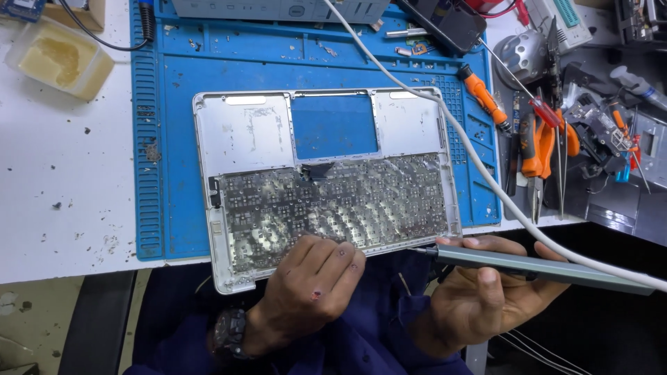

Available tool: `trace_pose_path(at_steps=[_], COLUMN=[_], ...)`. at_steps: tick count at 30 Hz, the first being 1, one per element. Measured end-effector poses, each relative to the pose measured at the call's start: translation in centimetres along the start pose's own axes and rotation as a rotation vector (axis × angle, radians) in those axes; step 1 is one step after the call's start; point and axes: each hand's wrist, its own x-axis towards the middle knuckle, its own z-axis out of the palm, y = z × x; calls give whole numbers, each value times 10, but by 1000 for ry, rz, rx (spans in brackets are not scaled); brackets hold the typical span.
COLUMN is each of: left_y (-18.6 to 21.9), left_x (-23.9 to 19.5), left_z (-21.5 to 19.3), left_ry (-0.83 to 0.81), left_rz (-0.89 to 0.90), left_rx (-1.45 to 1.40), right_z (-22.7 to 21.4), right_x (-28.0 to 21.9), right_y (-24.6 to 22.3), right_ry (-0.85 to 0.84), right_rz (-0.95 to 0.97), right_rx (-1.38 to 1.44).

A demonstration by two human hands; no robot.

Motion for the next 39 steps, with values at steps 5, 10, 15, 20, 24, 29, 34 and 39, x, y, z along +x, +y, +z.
trace_pose_path(at_steps=[5, 10, 15, 20, 24, 29, 34, 39], left_y=[11, 16, 16, -2, -1, 6, 4, 3], left_x=[6, 8, -1, -11, -13, -7, -19, -20], left_z=[11, 11, -23, -52, -50, -43, -27, -22], left_ry=[47, 93, -187, -331, -349, -330, -373, -401], left_rz=[-2, -5, -130, -209, -164, -138, -139, -134], left_rx=[43, 64, 97, 243, 392, 617, 641, 717], right_z=[-12, -9, -9, 0, 12, 39, 51, 42], right_x=[5, 11, 10, 7, 2, -6, -5, 1], right_y=[7, 5, 4, 7, 9, 4, 10, 19], right_ry=[87, 25, 81, 5, -49, -157, -248, -229], right_rz=[23, -40, -14, -46, -25, -12, -77, -94], right_rx=[31, -32, -65, -45, 16, 42, 40, 13])
